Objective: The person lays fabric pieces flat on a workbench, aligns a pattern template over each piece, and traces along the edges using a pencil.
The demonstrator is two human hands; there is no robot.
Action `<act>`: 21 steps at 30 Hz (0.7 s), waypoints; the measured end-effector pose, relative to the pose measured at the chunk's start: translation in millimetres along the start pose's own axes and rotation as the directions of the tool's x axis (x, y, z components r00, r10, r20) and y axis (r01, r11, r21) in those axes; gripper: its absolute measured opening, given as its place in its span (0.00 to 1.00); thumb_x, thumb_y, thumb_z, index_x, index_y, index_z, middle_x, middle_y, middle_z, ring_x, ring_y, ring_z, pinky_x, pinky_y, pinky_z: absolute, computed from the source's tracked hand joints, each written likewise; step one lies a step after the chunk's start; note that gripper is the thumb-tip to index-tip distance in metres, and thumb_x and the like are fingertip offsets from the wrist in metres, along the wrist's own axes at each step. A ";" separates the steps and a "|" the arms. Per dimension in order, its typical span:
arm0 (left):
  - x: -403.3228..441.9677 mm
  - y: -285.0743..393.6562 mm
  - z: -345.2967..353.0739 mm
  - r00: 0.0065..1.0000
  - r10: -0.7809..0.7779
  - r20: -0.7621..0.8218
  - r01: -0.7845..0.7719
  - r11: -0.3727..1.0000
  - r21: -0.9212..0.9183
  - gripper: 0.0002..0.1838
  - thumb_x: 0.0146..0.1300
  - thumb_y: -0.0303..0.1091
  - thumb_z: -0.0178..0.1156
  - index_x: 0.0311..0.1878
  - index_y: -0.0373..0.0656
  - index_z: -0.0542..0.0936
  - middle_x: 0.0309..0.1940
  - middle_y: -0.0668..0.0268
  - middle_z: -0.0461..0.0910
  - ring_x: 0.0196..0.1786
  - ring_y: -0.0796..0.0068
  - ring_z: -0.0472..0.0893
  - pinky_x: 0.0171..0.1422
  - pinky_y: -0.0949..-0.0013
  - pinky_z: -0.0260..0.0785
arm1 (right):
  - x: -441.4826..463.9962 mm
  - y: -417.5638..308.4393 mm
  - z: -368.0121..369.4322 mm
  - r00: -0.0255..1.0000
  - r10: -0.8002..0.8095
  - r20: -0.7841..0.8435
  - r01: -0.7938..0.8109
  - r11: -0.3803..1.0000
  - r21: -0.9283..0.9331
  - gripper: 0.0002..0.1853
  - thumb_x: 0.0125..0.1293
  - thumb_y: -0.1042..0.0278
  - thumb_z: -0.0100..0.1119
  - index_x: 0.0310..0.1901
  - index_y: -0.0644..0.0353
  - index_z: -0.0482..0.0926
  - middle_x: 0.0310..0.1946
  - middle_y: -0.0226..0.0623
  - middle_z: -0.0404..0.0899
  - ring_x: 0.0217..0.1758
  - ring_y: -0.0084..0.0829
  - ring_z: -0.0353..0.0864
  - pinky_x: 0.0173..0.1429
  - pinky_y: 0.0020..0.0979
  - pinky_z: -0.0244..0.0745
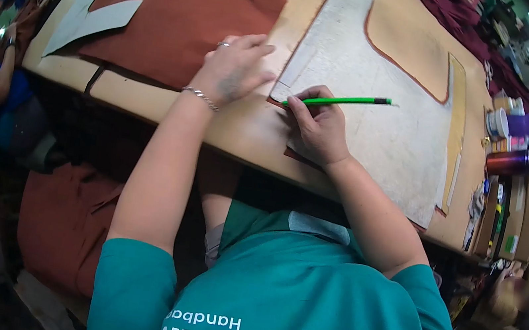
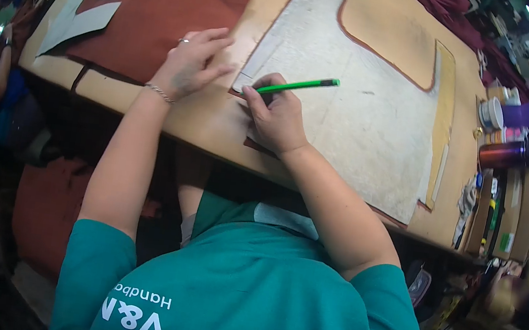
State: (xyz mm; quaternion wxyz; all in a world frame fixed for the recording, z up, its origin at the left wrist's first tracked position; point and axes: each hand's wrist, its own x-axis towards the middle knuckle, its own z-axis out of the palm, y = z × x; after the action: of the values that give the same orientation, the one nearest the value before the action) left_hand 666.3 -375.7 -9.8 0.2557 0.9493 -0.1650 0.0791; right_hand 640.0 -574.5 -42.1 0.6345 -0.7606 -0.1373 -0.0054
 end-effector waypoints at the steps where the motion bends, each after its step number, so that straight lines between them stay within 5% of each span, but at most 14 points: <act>1: 1.0 6.2 3.8 1.000 -0.018 -0.005 0.018 0.996 0.090 0.27 0.52 0.48 0.60 0.55 0.49 0.72 0.61 0.63 0.62 0.64 0.62 0.60 0.61 0.51 0.56 | 0.8 5.4 4.2 1.000 0.008 -0.006 -0.009 0.999 -0.032 0.09 0.58 0.68 0.59 0.31 0.64 0.71 0.22 0.37 0.76 0.25 0.22 0.73 0.31 0.25 0.69; 5: 0.6 11.8 19.2 0.986 -0.156 0.053 0.141 0.965 0.220 0.34 0.48 0.60 0.58 0.57 0.54 0.71 0.65 0.67 0.58 0.69 0.64 0.49 0.62 0.35 0.44 | 1.5 9.8 13.0 0.997 0.040 -0.060 -0.030 0.986 0.163 0.08 0.58 0.70 0.59 0.30 0.64 0.72 0.23 0.39 0.77 0.26 0.24 0.76 0.31 0.25 0.70; 8: -2.6 2.8 28.2 0.991 -0.136 0.018 0.131 0.978 0.162 0.34 0.48 0.59 0.59 0.58 0.55 0.71 0.66 0.67 0.56 0.71 0.64 0.46 0.61 0.32 0.42 | 3.0 -2.1 16.5 0.999 0.007 -0.040 -0.007 1.000 0.000 0.08 0.58 0.71 0.59 0.29 0.64 0.72 0.23 0.39 0.77 0.27 0.24 0.76 0.32 0.25 0.70; 14: -3.6 5.2 29.5 0.988 -0.156 0.020 0.152 0.977 0.149 0.33 0.48 0.58 0.59 0.58 0.55 0.71 0.66 0.68 0.57 0.71 0.64 0.46 0.61 0.32 0.41 | -3.8 1.6 -9.8 0.998 -0.009 -0.058 0.006 0.999 -0.050 0.06 0.58 0.72 0.59 0.29 0.63 0.72 0.23 0.36 0.76 0.26 0.22 0.76 0.32 0.24 0.70; 15: -3.5 4.6 29.9 0.988 -0.154 0.020 0.149 0.977 0.150 0.33 0.48 0.58 0.59 0.57 0.55 0.71 0.66 0.68 0.57 0.71 0.64 0.46 0.61 0.32 0.41 | -8.5 0.4 -9.2 0.996 0.054 -0.066 -0.044 0.988 0.150 0.05 0.57 0.73 0.59 0.29 0.63 0.73 0.22 0.35 0.75 0.25 0.22 0.75 0.31 0.24 0.69; 19: -2.4 5.8 28.9 0.989 -0.144 0.035 0.138 0.980 0.146 0.33 0.48 0.58 0.59 0.57 0.54 0.71 0.65 0.68 0.58 0.71 0.63 0.46 0.61 0.31 0.41 | 2.1 -4.2 1.0 0.999 -0.046 -0.013 0.045 0.996 -0.077 0.05 0.56 0.74 0.60 0.29 0.63 0.73 0.22 0.34 0.75 0.25 0.22 0.73 0.31 0.24 0.69; 21: -3.4 5.4 28.7 0.989 -0.144 0.037 0.138 0.980 0.140 0.33 0.49 0.57 0.59 0.57 0.54 0.71 0.65 0.68 0.58 0.71 0.63 0.46 0.61 0.31 0.40 | 7.3 -3.9 9.7 0.999 -0.042 -0.024 0.041 0.998 -0.046 0.05 0.56 0.74 0.59 0.29 0.63 0.73 0.22 0.34 0.74 0.26 0.23 0.73 0.31 0.24 0.68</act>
State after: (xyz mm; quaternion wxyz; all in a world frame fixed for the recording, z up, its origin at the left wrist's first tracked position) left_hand 663.1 -393.9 -32.7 0.1909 0.9755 -0.0974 0.0498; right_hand 644.5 -563.0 -38.9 0.6185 -0.7716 -0.1453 -0.0311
